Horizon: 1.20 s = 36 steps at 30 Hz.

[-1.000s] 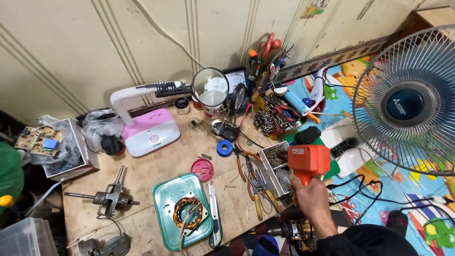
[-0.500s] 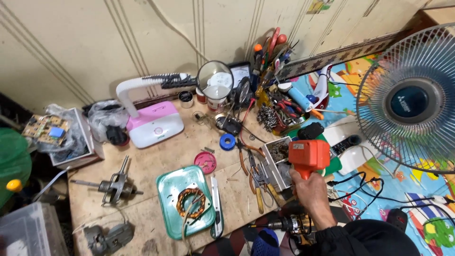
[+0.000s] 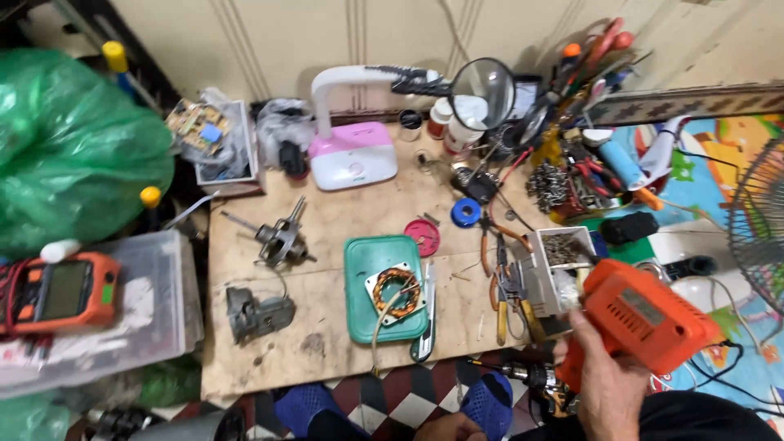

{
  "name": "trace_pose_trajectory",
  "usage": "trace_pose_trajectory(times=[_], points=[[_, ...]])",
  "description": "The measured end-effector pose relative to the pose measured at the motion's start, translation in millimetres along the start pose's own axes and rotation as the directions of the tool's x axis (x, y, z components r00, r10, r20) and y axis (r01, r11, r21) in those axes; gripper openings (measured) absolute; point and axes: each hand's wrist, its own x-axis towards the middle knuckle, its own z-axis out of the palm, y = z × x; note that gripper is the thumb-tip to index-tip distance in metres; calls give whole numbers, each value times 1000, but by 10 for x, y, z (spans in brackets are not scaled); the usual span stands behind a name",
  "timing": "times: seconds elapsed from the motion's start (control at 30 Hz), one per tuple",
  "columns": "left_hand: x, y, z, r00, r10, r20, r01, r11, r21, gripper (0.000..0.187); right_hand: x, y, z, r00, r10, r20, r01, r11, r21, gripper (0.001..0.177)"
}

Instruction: The person sits on the floor and works on a small electrical component, likely a motor stator, placed on a green plastic lid. They use a heat gun to apply heat to the copper windings and manipulate the wires with their hands throughout the process.

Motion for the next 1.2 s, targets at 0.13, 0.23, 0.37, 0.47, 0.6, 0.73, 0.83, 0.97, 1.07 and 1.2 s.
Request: trace_pose_trajectory(times=[0.13, 0.23, 0.37, 0.47, 0.6, 0.73, 0.83, 0.97, 1.07, 1.2], points=[[128, -159, 139, 996, 44, -79, -45, 999, -2, 14, -231, 164, 163, 987, 99, 130, -95, 995, -35, 19], [239, -280, 190, 974, 143, -175, -148, 989, -18, 12, -408, 146, 275, 971, 182, 156, -123, 936, -329, 27], [319, -355, 199, 948, 258, -187, -260, 966, 12, 17, -426, 468, 305, 961, 217, 172, -149, 928, -343, 34], [396, -404, 223, 923, 324, -206, -324, 946, 35, 19, -473, 510, 342, 952, 252, 173, -214, 954, -212, 32], [497, -400, 403, 732, 483, -480, -532, 846, 40, 12, -513, 481, 322, 965, 252, 76, -236, 956, -174, 33], [371, 283, 182, 407, 627, -665, -737, 655, 167, 16, -458, 478, 259, 984, 167, -58, -176, 959, -221, 28], [516, 763, 20, 387, 560, -733, -729, 672, 129, 33, -428, 466, 175, 989, 142, -34, -144, 984, -100, 25], [796, 1123, -204, 473, 403, -783, -628, 778, 21, 51, -387, 486, 106, 985, 137, -101, -134, 990, 31, 26], [1324, 1109, -275, 446, 390, -806, -587, 807, 65, 47, -333, 465, 58, 982, 154, -112, -152, 988, 27, 24], [1299, 1203, -402, 533, 362, -765, -515, 856, 45, 45, -241, 553, 31, 980, 122, -158, -125, 992, -12, 35]])
